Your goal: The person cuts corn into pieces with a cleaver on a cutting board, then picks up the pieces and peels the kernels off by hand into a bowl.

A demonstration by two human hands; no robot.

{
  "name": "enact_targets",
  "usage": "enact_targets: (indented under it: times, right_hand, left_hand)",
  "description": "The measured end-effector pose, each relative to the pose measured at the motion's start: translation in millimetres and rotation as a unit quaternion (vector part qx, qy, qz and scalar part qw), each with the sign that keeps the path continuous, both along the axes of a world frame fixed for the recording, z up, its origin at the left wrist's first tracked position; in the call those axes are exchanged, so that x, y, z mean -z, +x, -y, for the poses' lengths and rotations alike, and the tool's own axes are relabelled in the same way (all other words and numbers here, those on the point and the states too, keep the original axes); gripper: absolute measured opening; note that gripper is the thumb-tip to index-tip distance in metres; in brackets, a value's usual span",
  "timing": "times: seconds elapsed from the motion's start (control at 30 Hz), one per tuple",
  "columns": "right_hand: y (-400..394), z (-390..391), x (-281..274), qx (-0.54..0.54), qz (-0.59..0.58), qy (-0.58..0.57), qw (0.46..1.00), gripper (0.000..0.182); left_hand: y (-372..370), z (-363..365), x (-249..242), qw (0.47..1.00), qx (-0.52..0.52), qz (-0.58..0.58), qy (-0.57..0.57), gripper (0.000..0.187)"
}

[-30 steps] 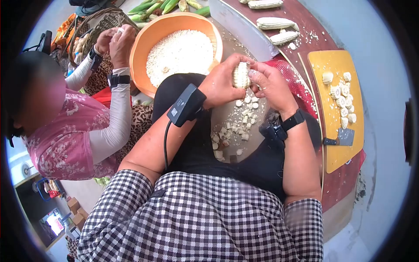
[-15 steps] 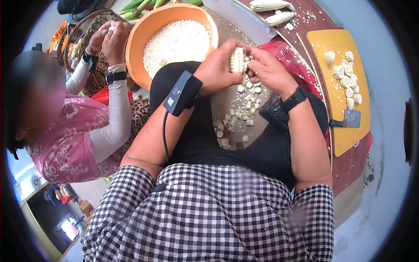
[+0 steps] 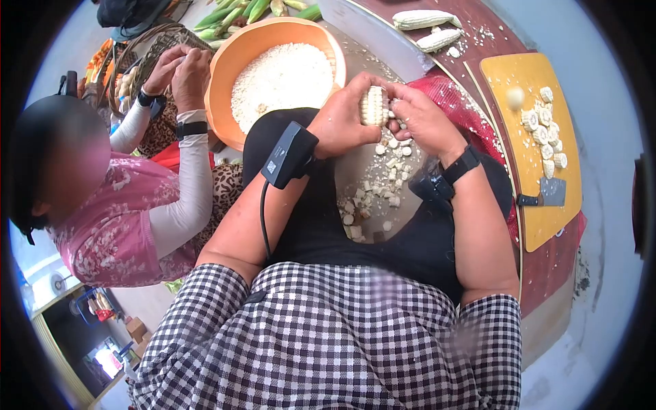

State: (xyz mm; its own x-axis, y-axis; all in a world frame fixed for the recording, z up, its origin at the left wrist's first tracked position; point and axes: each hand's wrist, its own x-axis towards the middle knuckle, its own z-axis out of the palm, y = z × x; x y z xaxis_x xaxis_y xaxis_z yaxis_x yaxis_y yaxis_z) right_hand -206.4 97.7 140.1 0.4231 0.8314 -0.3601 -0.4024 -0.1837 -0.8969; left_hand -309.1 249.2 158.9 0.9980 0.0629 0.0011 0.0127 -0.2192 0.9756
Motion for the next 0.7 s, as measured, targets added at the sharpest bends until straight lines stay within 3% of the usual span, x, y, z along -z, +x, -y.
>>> enact_targets:
  times: [0.2, 0.43, 0.57, 0.67, 0.7]
  right_hand:
    - [0.2, -4.1, -6.5, 0.017, -0.073, 0.025, 0.997, 0.024]
    - [3.2, -3.0, 8.2, -0.025, 0.024, -0.008, 0.999, 0.026]
    - [-0.5, -4.9, 7.1, -0.016, 0.007, -0.02, 1.0, 0.028]
    - [-2.9, -8.5, 8.2, -0.018, 0.062, -0.048, 0.997, 0.029]
    - [1.7, -9.3, 25.5, -0.033, 0.077, -0.031, 0.996, 0.037]
  left_hand:
    - [-0.6, -5.4, -2.1, 0.997, -0.019, -0.015, -0.077, 0.056]
    - [-0.5, -3.9, 0.1, 0.997, -0.047, -0.011, 0.06, 0.054]
    - [-1.8, -0.6, -3.9, 0.997, -0.037, -0.05, 0.051, 0.052]
    - [0.7, -0.5, 9.7, 0.989, -0.042, 0.016, 0.142, 0.051]
    - [1.8, -3.0, 20.9, 0.982, -0.046, 0.077, 0.167, 0.051]
